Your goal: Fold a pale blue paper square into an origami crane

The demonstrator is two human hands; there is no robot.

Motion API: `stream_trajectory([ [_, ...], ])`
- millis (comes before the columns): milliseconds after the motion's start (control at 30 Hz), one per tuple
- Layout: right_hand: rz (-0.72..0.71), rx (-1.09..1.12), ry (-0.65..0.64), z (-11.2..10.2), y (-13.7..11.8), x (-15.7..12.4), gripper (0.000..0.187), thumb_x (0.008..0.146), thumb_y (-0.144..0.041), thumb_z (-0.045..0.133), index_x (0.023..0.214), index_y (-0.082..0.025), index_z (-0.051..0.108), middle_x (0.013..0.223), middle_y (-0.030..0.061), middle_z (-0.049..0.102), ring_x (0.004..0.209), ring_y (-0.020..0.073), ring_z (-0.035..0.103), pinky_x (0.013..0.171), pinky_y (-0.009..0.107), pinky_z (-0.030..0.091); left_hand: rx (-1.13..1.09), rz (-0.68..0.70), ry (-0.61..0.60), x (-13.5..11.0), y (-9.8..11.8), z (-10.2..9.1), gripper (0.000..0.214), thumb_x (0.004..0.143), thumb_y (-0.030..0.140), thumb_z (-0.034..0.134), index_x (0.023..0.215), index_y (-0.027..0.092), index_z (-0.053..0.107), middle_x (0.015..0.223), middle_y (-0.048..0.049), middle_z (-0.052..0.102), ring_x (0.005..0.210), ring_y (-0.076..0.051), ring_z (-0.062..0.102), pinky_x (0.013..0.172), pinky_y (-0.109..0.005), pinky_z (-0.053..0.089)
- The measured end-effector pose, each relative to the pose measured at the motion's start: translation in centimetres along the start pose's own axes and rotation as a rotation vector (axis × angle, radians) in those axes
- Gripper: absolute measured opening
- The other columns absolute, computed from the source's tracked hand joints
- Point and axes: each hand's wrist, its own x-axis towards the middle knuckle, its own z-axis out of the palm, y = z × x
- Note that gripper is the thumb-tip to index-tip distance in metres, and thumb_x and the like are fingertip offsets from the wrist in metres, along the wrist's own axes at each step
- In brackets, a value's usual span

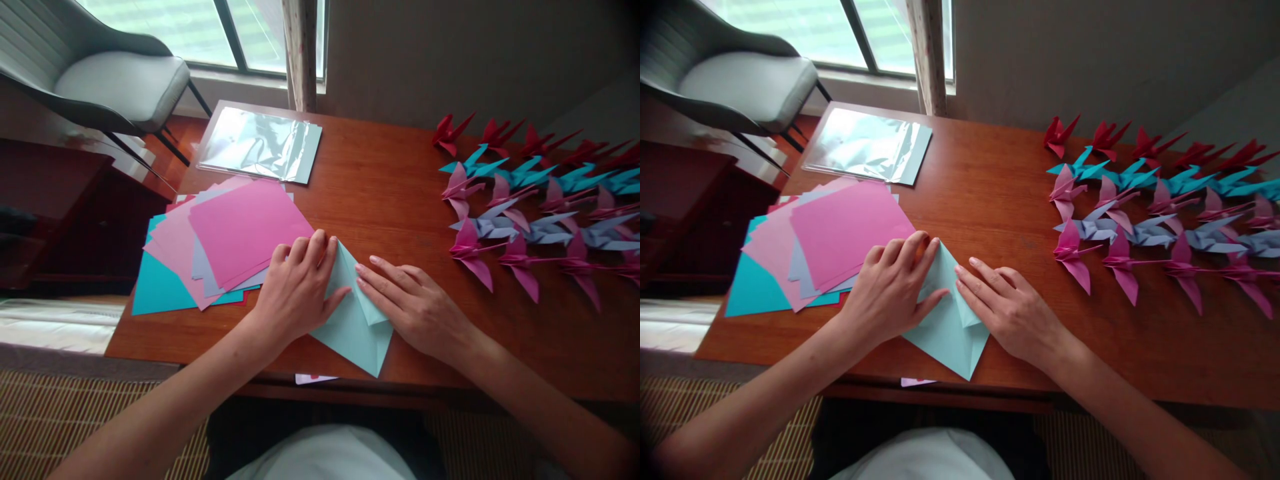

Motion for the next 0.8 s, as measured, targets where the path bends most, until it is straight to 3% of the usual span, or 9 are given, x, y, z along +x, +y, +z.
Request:
stream_trajectory([
  [800,-0.015,0.133,0.009,0.67,0.17,0.10,0.044,0.102,-0.015,0.046,0.145,-0.015,0.053,0.155,0.0077,0.048,0.146,0.0309,0.041,0.108,0.049,0.042,-0.002,0.004,0.032,-0.23,-0.04,0.51,0.072,0.099,0.058,0.037,0.150,0.007,0.042,0.153,-0.0230,0.044,0.121,-0.038,0.047,0.093,-0.050,0.037],
])
